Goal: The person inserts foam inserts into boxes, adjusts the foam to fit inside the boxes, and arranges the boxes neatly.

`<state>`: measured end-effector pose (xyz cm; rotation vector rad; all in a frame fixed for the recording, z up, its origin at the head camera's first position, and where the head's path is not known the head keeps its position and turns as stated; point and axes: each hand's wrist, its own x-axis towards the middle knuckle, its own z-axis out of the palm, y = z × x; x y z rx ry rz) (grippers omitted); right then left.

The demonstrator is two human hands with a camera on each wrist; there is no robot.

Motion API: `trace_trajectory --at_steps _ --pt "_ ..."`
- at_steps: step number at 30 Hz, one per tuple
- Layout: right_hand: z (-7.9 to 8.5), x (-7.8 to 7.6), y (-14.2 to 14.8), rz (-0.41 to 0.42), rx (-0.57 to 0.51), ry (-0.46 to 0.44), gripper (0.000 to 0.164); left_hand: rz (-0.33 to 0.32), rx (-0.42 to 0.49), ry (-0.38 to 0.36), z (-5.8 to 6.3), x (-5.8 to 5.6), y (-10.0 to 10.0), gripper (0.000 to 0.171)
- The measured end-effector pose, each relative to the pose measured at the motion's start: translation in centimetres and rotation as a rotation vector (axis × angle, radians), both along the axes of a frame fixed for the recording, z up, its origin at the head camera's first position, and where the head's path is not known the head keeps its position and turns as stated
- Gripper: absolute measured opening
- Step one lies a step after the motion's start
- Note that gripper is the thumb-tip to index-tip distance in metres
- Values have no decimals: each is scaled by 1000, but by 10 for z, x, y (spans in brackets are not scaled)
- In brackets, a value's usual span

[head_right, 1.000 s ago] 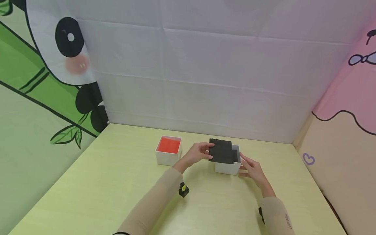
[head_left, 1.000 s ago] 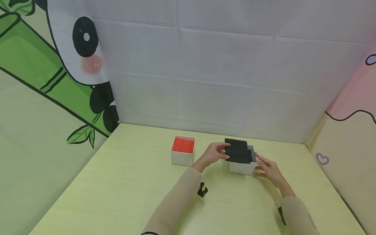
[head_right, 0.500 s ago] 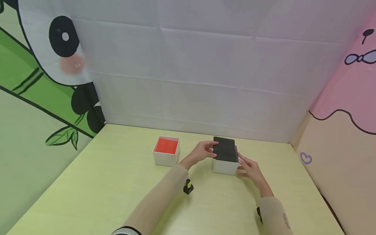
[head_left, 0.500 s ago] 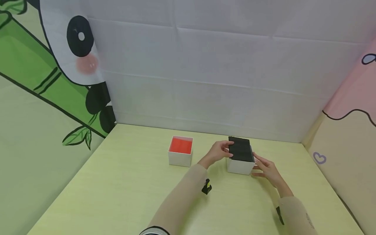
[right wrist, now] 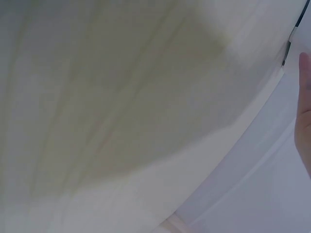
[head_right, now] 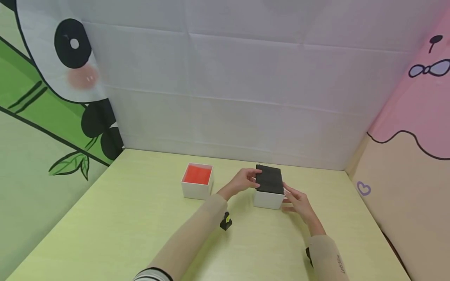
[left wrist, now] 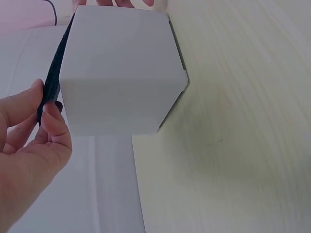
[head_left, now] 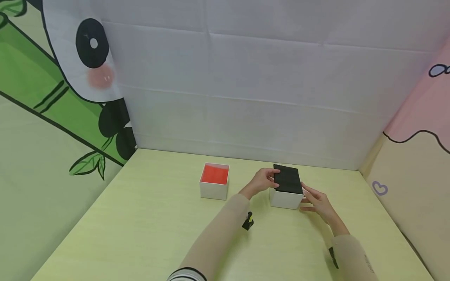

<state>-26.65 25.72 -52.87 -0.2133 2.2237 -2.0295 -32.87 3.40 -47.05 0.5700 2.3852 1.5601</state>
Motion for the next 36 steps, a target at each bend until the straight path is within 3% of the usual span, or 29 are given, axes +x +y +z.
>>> trace_trajectory --at_steps 7,21,30,36 --pt "-2 -1 2 10 -16 2 53 23 -53 5 0 -1 2 47" --pt "-1 0 0 2 -8 -6 53 -4 -119 -14 0 -3 7 48" --pt "-1 0 0 -1 -3 -6 54 -10 -195 51 0 0 10 53" --pt "-3 -2 2 0 2 -8 54 40 -285 110 -1 0 16 54"
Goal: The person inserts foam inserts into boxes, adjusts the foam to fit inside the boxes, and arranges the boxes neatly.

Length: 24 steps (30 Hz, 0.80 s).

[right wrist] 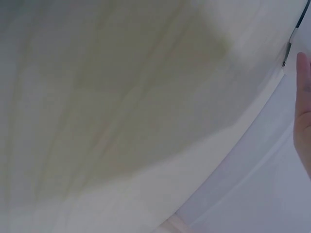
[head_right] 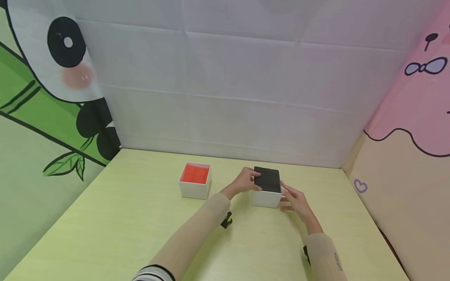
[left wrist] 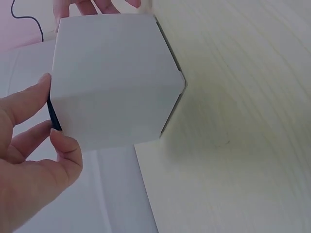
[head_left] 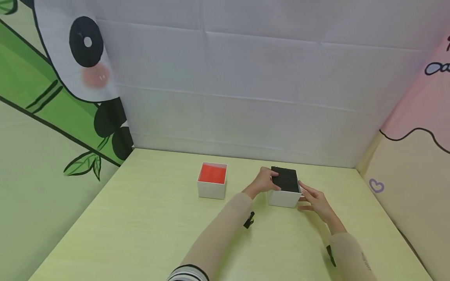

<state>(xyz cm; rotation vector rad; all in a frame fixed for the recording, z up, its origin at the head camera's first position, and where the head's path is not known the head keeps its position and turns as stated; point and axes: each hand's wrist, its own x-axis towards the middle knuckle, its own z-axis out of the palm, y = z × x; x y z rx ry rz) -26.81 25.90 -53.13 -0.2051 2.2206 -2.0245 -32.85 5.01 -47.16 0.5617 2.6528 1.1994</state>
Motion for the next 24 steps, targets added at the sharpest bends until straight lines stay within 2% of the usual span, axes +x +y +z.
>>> trace_trajectory --at_steps 6,13,17,21,24 --pt "1 0 0 -1 8 -4 53 35 -35 -24 -1 -1 -2 49" --pt "2 1 -1 -7 4 -7 52 -2 8 -97 -6 -2 -6 42" --pt "2 1 -1 -9 10 -8 52 -23 -12 -32 -7 -3 -7 39" --pt "1 1 -1 -10 13 -10 53 -16 -47 77 -5 -5 -9 48" --pt "1 1 -1 -10 14 -11 53 -14 -82 95 -4 -6 -11 55"
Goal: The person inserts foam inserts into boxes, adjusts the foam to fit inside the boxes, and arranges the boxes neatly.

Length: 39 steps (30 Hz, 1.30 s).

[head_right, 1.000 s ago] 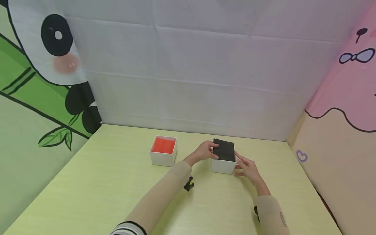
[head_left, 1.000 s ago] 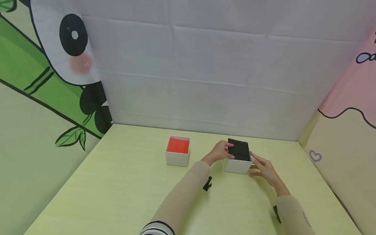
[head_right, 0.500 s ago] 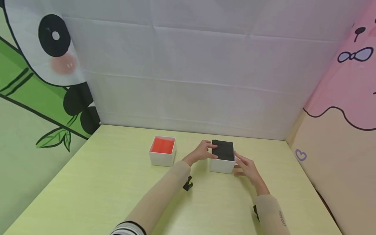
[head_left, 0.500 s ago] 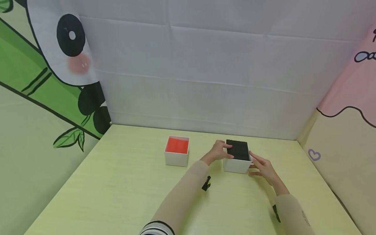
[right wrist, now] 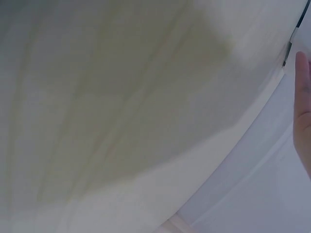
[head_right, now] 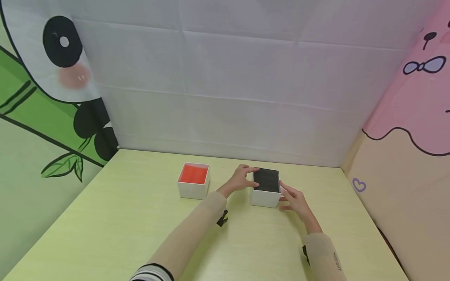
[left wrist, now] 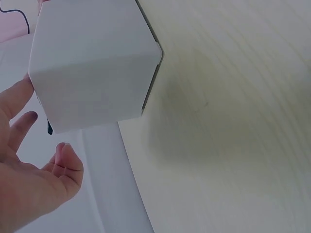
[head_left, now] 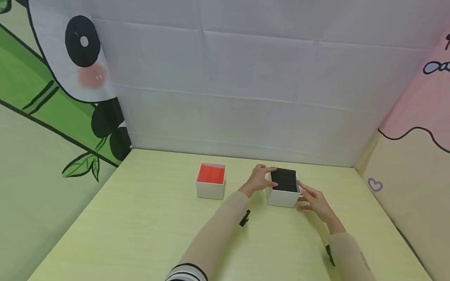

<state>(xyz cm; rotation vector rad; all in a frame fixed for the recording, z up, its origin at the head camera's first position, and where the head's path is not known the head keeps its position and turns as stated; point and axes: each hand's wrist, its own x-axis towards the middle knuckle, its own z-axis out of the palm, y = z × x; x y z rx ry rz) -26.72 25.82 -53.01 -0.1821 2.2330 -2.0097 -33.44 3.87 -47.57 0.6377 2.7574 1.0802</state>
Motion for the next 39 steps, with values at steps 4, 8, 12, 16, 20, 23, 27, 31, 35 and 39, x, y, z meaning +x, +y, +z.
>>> trace_trajectory --at_steps 4,8,12,16,20,23,27,31,35,39 --pt "0 0 0 4 -5 -3 54 -11 -31 -30 1 -1 -3 56" --pt "0 1 0 5 -16 -3 53 -17 -45 -44 1 -2 -6 57" --pt "0 2 0 2 -19 -2 54 -16 -48 -48 0 -5 -6 57" --pt "0 1 0 0 -19 -4 54 -2 -39 -73 0 -7 -5 57" --pt "0 0 1 -4 -20 -10 54 9 -37 -89 0 -8 -3 58" --pt "1 0 1 -7 -19 -13 54 9 -31 -96 0 -8 -3 57" --pt "2 1 1 -10 -15 -10 54 11 -15 -115 1 -8 -2 55" --pt "2 2 1 -10 -15 -11 54 21 -36 -95 1 -7 -1 53" --pt "2 1 1 -17 -18 -14 54 5 -188 92 0 -8 2 52" --pt "2 0 -1 -19 -31 -16 53 -32 -391 291 -3 -12 6 57"
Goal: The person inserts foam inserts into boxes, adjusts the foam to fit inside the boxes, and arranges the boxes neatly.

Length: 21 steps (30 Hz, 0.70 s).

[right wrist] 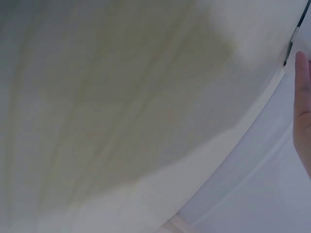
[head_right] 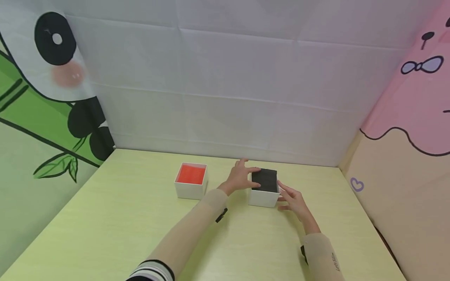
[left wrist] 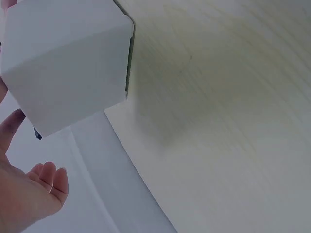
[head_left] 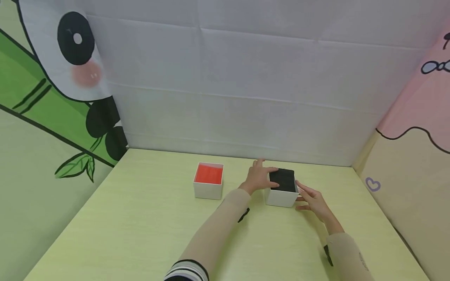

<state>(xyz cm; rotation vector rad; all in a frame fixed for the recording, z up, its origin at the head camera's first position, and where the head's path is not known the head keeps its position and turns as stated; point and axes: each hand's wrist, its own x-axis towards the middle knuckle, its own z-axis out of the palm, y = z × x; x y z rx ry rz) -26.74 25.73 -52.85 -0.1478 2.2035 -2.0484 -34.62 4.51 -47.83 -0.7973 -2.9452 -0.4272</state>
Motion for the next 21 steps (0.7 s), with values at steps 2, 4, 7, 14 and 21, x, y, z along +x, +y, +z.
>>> trace_trajectory --at_steps 2,4,7,14,21 --pt "-1 0 -1 6 -9 -3 53 -13 -52 26 -1 -1 2 60" --pt "-1 1 -3 13 -12 -6 54 -16 -74 26 -3 -1 3 62" --pt "-2 1 -4 18 -14 -3 54 -13 -68 13 -5 -2 4 62" --pt "-3 4 -4 21 -15 15 53 4 -48 -19 -8 -2 7 63" --pt "-5 8 -3 8 -3 14 52 14 -15 -53 -7 0 11 63"
